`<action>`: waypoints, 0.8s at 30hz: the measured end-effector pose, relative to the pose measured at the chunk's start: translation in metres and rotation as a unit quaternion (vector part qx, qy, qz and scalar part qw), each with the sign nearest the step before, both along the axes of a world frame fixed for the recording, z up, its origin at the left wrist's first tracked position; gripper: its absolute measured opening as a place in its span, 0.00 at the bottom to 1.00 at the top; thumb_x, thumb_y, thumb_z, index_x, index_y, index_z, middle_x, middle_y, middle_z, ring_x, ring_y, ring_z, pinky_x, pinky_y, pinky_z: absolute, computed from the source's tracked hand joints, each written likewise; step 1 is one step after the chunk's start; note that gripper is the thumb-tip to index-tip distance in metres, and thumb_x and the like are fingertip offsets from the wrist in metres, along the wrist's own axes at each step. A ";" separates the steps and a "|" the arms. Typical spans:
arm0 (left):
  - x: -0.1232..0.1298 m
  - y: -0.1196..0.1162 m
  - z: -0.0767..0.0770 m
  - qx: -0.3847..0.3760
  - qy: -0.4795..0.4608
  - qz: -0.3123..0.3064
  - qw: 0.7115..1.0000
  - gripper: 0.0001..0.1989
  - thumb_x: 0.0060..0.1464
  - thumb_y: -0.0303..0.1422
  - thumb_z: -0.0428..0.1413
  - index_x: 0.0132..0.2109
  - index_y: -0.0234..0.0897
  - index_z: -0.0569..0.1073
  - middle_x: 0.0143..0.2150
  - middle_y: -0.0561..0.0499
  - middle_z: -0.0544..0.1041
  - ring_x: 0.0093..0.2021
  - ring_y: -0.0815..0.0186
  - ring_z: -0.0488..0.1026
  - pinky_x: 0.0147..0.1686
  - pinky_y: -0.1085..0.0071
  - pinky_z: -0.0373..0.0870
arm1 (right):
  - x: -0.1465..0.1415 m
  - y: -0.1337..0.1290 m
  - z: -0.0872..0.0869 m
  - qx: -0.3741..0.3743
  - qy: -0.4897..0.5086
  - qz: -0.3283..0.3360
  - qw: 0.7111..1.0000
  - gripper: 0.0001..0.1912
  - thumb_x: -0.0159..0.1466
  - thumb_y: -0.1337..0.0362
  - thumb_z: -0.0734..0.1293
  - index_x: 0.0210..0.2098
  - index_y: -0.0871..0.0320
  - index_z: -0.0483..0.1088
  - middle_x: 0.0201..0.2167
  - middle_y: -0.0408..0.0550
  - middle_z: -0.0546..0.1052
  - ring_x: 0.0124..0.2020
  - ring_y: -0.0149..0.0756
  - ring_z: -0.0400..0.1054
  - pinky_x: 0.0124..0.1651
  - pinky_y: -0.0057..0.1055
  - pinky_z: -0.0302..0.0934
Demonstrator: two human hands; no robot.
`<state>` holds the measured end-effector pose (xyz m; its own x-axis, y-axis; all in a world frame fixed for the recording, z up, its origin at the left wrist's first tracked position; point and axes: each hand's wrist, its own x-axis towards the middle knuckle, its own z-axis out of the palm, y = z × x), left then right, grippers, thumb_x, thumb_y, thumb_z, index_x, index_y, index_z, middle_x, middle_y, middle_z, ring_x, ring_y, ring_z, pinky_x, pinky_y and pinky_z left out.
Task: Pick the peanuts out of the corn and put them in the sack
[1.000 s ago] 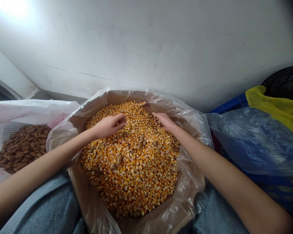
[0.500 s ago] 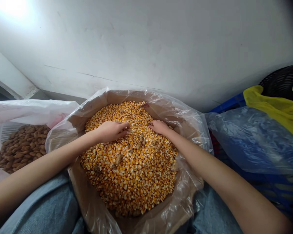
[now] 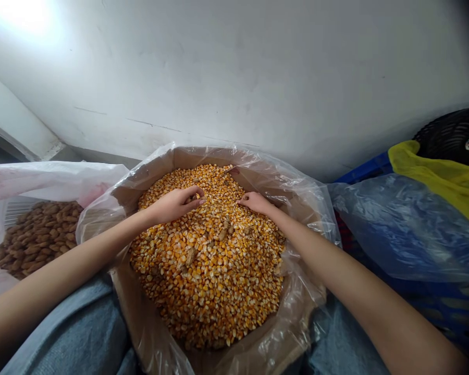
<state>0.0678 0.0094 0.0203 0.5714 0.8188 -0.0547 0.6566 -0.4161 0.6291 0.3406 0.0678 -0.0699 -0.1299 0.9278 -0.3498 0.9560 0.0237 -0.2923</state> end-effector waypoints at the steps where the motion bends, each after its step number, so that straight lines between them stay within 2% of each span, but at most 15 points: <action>1: 0.000 0.000 0.000 -0.002 -0.002 0.000 1.000 0.16 0.53 0.43 0.41 0.40 0.37 0.64 0.27 0.55 0.67 0.26 0.72 0.61 0.26 0.77 0.56 | -0.002 -0.001 -0.001 -0.004 0.005 -0.003 1.000 0.16 0.55 0.55 0.60 0.31 0.61 0.71 0.27 0.49 0.74 0.28 0.33 0.66 0.30 0.24 0.54; 8: -0.003 0.001 -0.002 -0.013 -0.022 0.000 1.000 0.16 0.53 0.44 0.42 0.39 0.38 0.64 0.27 0.56 0.66 0.26 0.72 0.61 0.26 0.76 0.55 | -0.005 -0.002 -0.002 0.002 0.007 -0.013 1.000 0.15 0.54 0.58 0.61 0.29 0.62 0.73 0.25 0.49 0.74 0.28 0.33 0.66 0.30 0.23 0.54; 11: -0.004 0.004 0.001 -0.014 -0.057 0.017 0.998 0.16 0.52 0.44 0.43 0.39 0.37 0.65 0.27 0.55 0.65 0.25 0.72 0.60 0.26 0.76 0.56 | 0.000 0.002 0.005 0.010 0.000 -0.019 1.000 0.14 0.54 0.57 0.61 0.29 0.61 0.73 0.26 0.49 0.74 0.29 0.34 0.66 0.30 0.24 0.54; 13: -0.007 0.002 0.010 -0.012 -0.096 0.038 0.995 0.16 0.52 0.44 0.43 0.39 0.37 0.64 0.28 0.55 0.66 0.26 0.72 0.60 0.27 0.76 0.57 | 0.003 0.004 0.015 0.022 -0.007 -0.017 1.000 0.14 0.54 0.58 0.61 0.30 0.61 0.73 0.27 0.50 0.74 0.30 0.35 0.67 0.30 0.24 0.54; 15: -0.016 -0.008 0.023 -0.002 -0.134 0.068 0.989 0.15 0.52 0.43 0.44 0.40 0.37 0.64 0.30 0.54 0.67 0.28 0.72 0.61 0.28 0.76 0.59 | -0.001 0.005 0.033 0.030 -0.002 -0.005 1.000 0.14 0.53 0.58 0.61 0.29 0.62 0.73 0.27 0.51 0.74 0.30 0.35 0.66 0.29 0.24 0.54; 18: -0.048 -0.035 0.038 0.033 -0.153 0.133 0.979 0.14 0.53 0.42 0.44 0.41 0.37 0.63 0.32 0.53 0.68 0.31 0.71 0.64 0.30 0.76 0.61 | -0.020 0.001 0.075 0.018 0.060 0.025 0.998 0.19 0.55 0.52 0.59 0.31 0.62 0.72 0.21 0.48 0.72 0.22 0.32 0.64 0.24 0.24 0.52; 21: -0.109 -0.067 0.040 0.056 -0.084 0.226 0.969 0.15 0.53 0.42 0.43 0.42 0.38 0.63 0.33 0.52 0.70 0.32 0.69 0.66 0.32 0.75 0.62 | -0.057 -0.012 0.130 0.035 0.139 0.049 0.988 0.24 0.55 0.49 0.58 0.39 0.61 0.70 0.18 0.45 0.69 0.18 0.28 0.59 0.21 0.24 0.50; 24: -0.185 -0.093 0.036 0.052 0.068 0.324 0.942 0.17 0.51 0.44 0.44 0.43 0.38 0.65 0.37 0.49 0.72 0.36 0.63 0.68 0.37 0.69 0.63 | -0.114 -0.036 0.176 0.079 0.211 0.150 0.963 0.22 0.54 0.50 0.60 0.40 0.58 0.70 0.22 0.46 0.71 0.20 0.27 0.60 0.22 0.24 0.52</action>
